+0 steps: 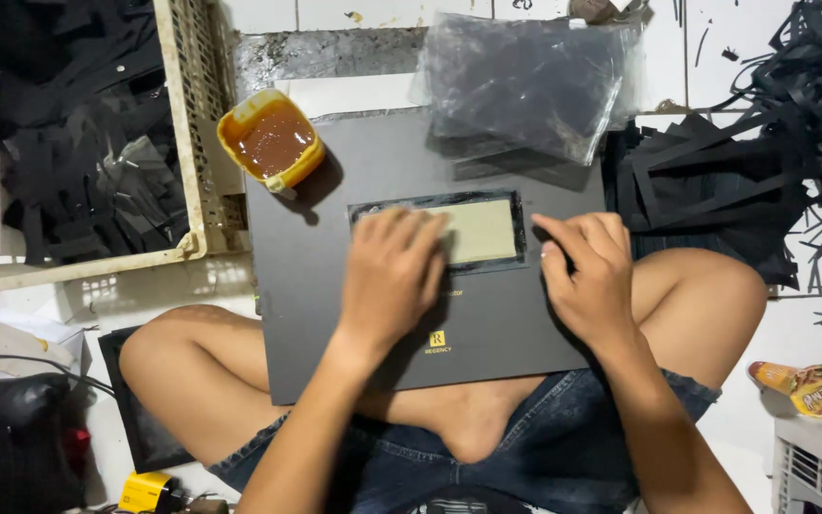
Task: The person sits on the floor with a dark board on their lap and applies glue with a stick along the edges of a rectangular frame. They then press a rubber sheet into the frame, smooth it by hand, and continue applying glue around the frame edges.
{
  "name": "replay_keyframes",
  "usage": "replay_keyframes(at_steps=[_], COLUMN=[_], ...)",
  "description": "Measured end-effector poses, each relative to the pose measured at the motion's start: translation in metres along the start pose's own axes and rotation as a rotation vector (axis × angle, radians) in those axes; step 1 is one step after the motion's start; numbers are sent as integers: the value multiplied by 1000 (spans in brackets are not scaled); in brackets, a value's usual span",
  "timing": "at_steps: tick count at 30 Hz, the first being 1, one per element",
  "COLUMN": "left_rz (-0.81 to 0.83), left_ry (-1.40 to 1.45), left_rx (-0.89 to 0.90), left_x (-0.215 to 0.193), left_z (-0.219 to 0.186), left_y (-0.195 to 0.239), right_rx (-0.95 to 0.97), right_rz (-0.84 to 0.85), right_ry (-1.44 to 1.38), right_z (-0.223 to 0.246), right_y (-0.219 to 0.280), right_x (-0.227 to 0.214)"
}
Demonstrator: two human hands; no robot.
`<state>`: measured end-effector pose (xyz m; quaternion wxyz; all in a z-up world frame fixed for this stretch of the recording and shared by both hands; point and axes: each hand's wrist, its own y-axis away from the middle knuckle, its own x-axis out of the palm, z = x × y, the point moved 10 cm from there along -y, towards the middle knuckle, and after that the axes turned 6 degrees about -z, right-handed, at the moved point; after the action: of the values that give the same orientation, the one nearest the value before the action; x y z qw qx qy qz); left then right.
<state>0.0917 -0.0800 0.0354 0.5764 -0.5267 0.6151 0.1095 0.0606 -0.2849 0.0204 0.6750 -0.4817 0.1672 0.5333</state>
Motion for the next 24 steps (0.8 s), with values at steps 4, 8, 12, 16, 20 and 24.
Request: replay_keyframes(at_steps=[4,8,12,16,20,24], left_rz=[133,254,258,296,370,399], left_ry=[61,97,25,18,51,73], left_rx=[60,29,15,3,-32,-61], left_x=[54,85,90,93,90,92], left_z=[-24,-23,-20,-21,-22,-20], left_y=[-30,-38,-42,-40,-40,-40], right_rx=[-84,-198,-279,-270,-302,-325], right_rz=[56,78,101,139,135,116], right_ry=[107,184,302,325,405,462], right_z=[-2,11,24,36,48,53], right_y=[-13,-26,-23,-8,9,24], right_x=[18,21,20,14,10,9])
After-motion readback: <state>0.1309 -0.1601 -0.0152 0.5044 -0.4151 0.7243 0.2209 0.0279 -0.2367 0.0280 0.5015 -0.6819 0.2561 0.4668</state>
